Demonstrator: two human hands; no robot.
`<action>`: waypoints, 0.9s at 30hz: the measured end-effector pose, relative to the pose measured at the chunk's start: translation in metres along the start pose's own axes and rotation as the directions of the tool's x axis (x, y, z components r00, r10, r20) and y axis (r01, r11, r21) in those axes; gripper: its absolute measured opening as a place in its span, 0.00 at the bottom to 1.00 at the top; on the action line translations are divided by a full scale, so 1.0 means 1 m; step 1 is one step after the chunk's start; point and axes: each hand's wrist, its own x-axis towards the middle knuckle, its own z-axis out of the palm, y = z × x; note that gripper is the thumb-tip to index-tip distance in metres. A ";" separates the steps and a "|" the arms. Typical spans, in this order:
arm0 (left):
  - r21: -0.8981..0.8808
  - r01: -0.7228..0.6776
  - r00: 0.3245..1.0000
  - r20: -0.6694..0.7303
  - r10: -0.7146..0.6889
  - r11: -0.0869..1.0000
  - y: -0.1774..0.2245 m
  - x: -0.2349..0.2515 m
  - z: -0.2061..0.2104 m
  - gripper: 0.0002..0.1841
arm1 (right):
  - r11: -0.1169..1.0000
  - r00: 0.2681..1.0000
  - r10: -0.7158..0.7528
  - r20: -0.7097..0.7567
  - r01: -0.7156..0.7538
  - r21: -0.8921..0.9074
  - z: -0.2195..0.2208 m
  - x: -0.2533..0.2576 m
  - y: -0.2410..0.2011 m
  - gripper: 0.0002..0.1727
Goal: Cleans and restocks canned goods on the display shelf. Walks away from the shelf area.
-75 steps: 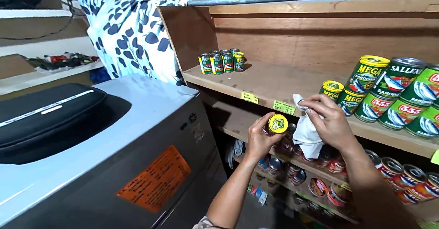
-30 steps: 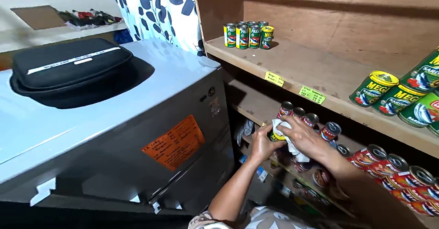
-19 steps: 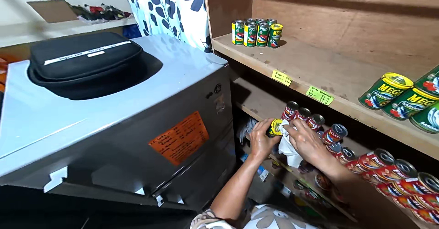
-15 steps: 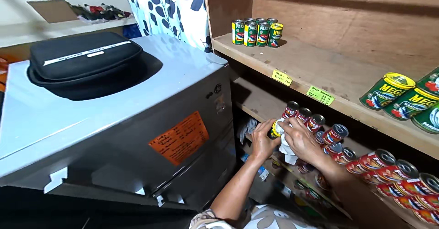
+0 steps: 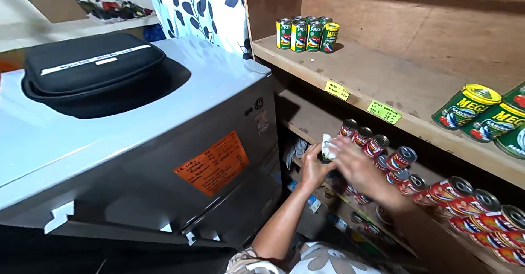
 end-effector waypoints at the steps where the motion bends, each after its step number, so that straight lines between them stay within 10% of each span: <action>1: 0.006 0.019 1.000 -0.008 -0.019 1.000 0.000 0.000 -0.002 0.31 | 0.996 0.997 -0.055 0.055 0.059 -0.063 0.009 -0.005 0.000 0.20; 7: -0.014 0.040 0.999 -0.006 -0.040 0.999 -0.017 -0.006 -0.017 0.34 | 0.992 0.997 0.080 -0.005 -0.080 -0.099 -0.029 -0.010 0.031 0.13; 15: 0.148 -0.030 0.999 0.015 0.028 0.989 -0.004 -0.008 -0.017 0.31 | 0.965 0.988 -0.085 0.130 0.114 -0.237 0.007 0.005 0.015 0.23; 20: 0.290 -0.121 0.984 -0.088 0.152 0.949 -0.007 -0.012 -0.007 0.28 | 0.931 0.998 -0.038 -0.056 0.015 -0.364 0.023 -0.012 -0.004 0.10; 24: 0.359 -0.182 0.960 -0.135 0.244 0.915 -0.016 -0.015 0.003 0.24 | 0.911 0.924 0.367 0.109 -0.381 0.159 0.024 -0.012 -0.019 0.17; 27: 0.346 -0.200 0.954 -0.146 0.263 0.917 -0.021 -0.017 0.007 0.19 | 0.367 0.782 0.537 0.316 -0.554 0.747 0.018 -0.007 -0.015 0.15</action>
